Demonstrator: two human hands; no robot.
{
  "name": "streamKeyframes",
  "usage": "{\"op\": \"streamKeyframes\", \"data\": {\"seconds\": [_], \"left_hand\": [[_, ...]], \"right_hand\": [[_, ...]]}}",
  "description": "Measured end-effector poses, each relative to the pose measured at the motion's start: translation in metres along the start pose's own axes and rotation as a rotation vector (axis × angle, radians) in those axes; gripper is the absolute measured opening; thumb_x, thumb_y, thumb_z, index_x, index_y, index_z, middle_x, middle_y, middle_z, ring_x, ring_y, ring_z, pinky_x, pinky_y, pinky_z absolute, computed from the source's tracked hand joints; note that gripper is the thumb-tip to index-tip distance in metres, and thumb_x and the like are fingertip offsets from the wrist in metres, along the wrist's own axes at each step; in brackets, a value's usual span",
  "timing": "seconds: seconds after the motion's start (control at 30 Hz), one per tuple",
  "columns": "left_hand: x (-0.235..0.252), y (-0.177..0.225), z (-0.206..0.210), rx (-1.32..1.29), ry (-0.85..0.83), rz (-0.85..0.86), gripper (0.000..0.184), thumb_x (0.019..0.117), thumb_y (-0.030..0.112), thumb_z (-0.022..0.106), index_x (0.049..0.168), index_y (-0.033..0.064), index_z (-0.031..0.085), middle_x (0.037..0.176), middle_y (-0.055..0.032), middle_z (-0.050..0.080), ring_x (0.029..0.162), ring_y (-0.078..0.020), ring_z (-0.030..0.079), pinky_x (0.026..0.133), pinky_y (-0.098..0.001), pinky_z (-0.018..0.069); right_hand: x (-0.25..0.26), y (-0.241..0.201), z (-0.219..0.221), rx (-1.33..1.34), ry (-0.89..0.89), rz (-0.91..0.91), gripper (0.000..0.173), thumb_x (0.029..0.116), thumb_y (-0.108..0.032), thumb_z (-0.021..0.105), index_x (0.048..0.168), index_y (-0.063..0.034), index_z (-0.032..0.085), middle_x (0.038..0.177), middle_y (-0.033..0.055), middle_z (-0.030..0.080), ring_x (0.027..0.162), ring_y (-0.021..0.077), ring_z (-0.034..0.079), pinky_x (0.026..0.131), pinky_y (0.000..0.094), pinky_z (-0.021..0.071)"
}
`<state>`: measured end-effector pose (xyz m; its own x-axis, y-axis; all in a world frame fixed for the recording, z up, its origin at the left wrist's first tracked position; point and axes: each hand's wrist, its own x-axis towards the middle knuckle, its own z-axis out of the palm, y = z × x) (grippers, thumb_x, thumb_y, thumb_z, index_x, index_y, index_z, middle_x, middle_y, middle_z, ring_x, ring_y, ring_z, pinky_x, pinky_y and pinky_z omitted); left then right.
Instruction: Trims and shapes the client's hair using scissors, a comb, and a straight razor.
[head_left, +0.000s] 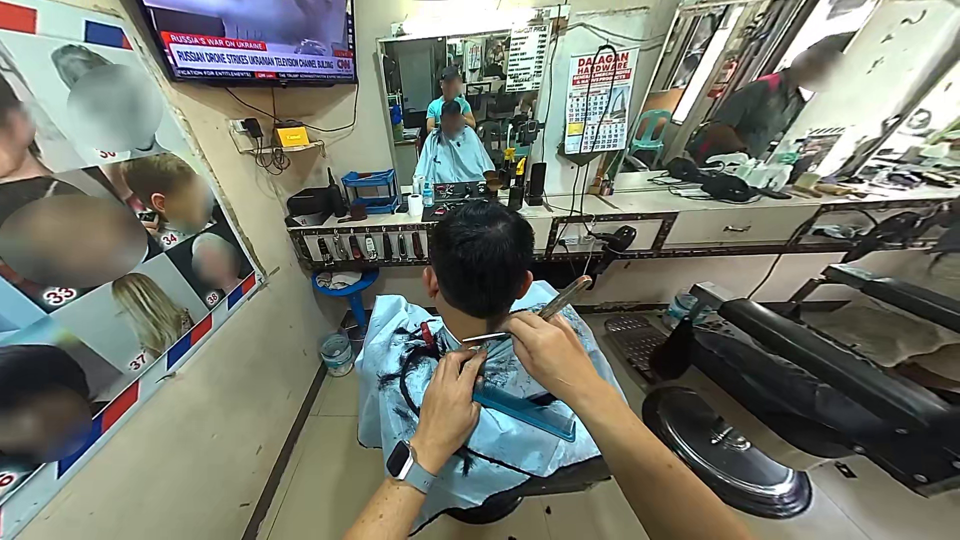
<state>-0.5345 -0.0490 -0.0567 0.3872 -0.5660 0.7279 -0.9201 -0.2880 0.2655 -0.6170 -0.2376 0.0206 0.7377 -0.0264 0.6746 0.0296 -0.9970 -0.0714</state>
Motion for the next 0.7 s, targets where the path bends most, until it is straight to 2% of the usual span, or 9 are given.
{"op": "streamKeyframes", "data": {"seconds": [0.07,0.17,0.23,0.3,0.33,0.4,0.53,0.63,0.7], "left_hand": [[-0.001,-0.003,0.002,-0.012,0.013,0.010,0.032,0.1019,0.017,0.053,0.130,0.0117,0.068,0.129,-0.0098,0.065,0.126,-0.0217,0.059,0.107,-0.0343,0.0497],[-0.002,-0.007,0.002,-0.057,0.022,0.042,0.028,0.1032,0.019,0.053,0.122,0.0057,0.068,0.130,-0.0123,0.065,0.129,-0.0223,0.059,0.110,-0.0345,0.0485],[-0.002,-0.011,-0.004,-0.115,-0.002,0.065,0.026,0.1054,0.021,0.051,0.117,0.0044,0.068,0.134,-0.0139,0.063,0.131,-0.0225,0.058,0.110,-0.0354,0.0490],[-0.004,-0.010,-0.019,-0.192,0.023,0.068,0.024,0.1072,0.018,0.050,0.111,0.0055,0.070,0.137,-0.0145,0.061,0.130,-0.0221,0.059,0.108,-0.0365,0.0513],[-0.005,-0.006,-0.028,-0.252,0.083,0.040,0.022,0.1063,0.016,0.052,0.108,0.0056,0.072,0.134,-0.0144,0.062,0.125,-0.0205,0.061,0.106,-0.0357,0.0531],[-0.004,0.011,-0.044,-0.468,0.247,-0.080,0.019,0.1027,0.014,0.059,0.105,0.0040,0.074,0.127,-0.0124,0.063,0.111,-0.0152,0.065,0.097,-0.0311,0.0567],[-0.004,0.052,-0.055,-0.995,0.361,-0.283,0.037,0.0947,0.020,0.074,0.125,0.0017,0.063,0.123,-0.0055,0.071,0.091,-0.0067,0.070,0.074,-0.0202,0.0578],[-0.006,0.069,-0.052,-1.160,0.379,-0.322,0.029,0.0867,0.014,0.081,0.112,0.0031,0.071,0.118,-0.0073,0.071,0.086,-0.0083,0.069,0.074,-0.0214,0.0592],[-0.008,0.070,-0.056,-1.133,0.386,-0.328,0.016,0.0871,0.007,0.079,0.101,0.0050,0.072,0.117,-0.0064,0.070,0.088,-0.0086,0.069,0.075,-0.0223,0.0602]], "right_hand": [[0.002,-0.002,-0.002,-0.012,0.035,0.026,0.026,0.1022,-0.013,0.050,0.109,-0.0168,0.074,0.115,0.0017,0.074,0.104,0.0209,0.071,0.086,0.0468,0.0541],[-0.001,-0.004,-0.001,-0.015,0.011,0.012,0.024,0.0998,-0.011,0.051,0.106,-0.0155,0.074,0.108,0.0033,0.075,0.098,0.0231,0.071,0.084,0.0484,0.0542],[-0.005,-0.003,-0.009,0.101,0.013,0.042,0.025,0.1000,-0.012,0.052,0.108,-0.0148,0.075,0.107,0.0027,0.075,0.100,0.0206,0.071,0.089,0.0474,0.0545],[-0.010,-0.003,-0.025,0.354,0.075,0.143,0.025,0.1005,-0.013,0.053,0.112,-0.0124,0.075,0.109,0.0014,0.074,0.103,0.0129,0.070,0.094,0.0379,0.0570],[-0.016,-0.007,-0.034,0.507,0.086,0.217,0.026,0.1006,-0.014,0.052,0.115,-0.0115,0.074,0.110,0.0002,0.074,0.102,0.0085,0.069,0.092,0.0310,0.0578],[-0.035,-0.025,-0.047,0.785,0.068,0.316,0.026,0.1002,-0.009,0.051,0.121,-0.0069,0.068,0.109,0.0021,0.073,0.096,0.0093,0.070,0.083,0.0292,0.0597],[-0.074,-0.077,-0.037,1.030,0.063,0.378,0.026,0.0999,-0.005,0.052,0.123,-0.0031,0.064,0.109,0.0049,0.072,0.096,0.0141,0.071,0.082,0.0330,0.0626],[-0.090,-0.100,-0.027,1.037,0.099,0.421,0.027,0.1000,-0.005,0.052,0.124,-0.0052,0.064,0.109,0.0030,0.072,0.095,0.0123,0.071,0.082,0.0310,0.0628],[-0.095,-0.110,-0.023,1.019,0.096,0.446,0.028,0.1003,-0.005,0.052,0.125,-0.0066,0.064,0.110,0.0022,0.072,0.096,0.0117,0.072,0.082,0.0311,0.0632]]}}
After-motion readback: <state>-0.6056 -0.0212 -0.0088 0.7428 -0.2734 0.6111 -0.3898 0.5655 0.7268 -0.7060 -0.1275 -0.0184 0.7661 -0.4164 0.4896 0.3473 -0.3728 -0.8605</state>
